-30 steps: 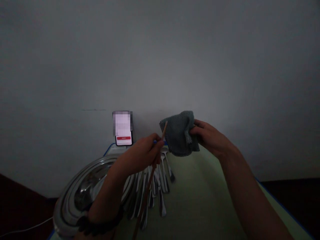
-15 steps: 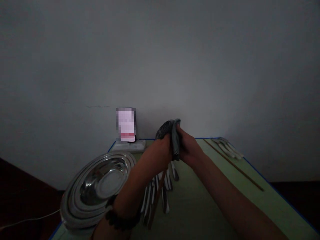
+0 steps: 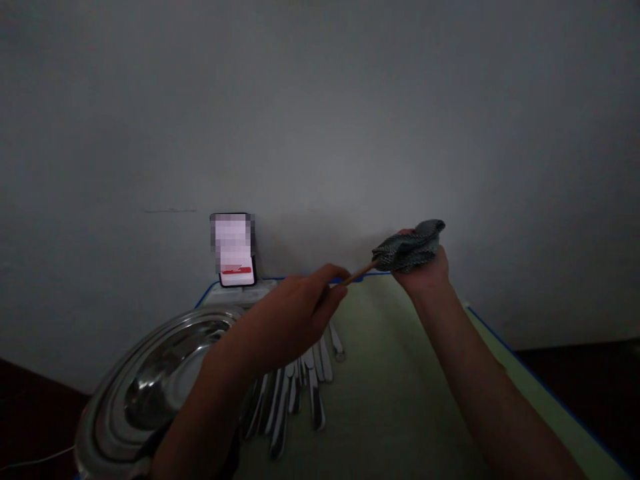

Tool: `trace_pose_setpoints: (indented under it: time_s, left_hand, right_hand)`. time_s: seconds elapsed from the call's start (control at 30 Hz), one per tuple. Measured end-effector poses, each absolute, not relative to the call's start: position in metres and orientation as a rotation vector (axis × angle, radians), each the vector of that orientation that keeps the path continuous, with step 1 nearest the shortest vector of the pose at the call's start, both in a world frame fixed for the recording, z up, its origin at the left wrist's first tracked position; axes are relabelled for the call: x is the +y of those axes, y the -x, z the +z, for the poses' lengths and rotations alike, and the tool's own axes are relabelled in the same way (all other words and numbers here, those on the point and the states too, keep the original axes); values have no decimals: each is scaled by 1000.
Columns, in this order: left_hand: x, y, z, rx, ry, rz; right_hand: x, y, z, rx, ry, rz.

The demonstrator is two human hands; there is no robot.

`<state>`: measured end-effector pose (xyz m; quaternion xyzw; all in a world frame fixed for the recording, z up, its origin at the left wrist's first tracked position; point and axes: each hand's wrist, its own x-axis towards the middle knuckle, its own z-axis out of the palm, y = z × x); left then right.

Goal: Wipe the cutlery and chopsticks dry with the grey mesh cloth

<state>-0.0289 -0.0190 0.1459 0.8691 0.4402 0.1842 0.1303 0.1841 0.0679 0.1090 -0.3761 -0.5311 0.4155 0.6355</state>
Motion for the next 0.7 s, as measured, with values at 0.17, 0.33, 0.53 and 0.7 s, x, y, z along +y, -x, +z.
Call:
trace_pose_setpoints:
  time_s: [0.17,0.33,0.53,0.7]
  left_hand:
    - [-18,8,136,1348,-2597,714]
    - [-15,-10,125,1521,-2663,691]
    - [-9,-8,125,1813,-2613,317]
    - [-6,3,124,1628,-2621,289]
  right_hand:
    - [61,-161,113,-697,577,1038]
    - [53,-131,109,-603,551,1294]
    - [54,-117,97,-533,718,1342]
    - [60,-128,98,-522,794,1314]
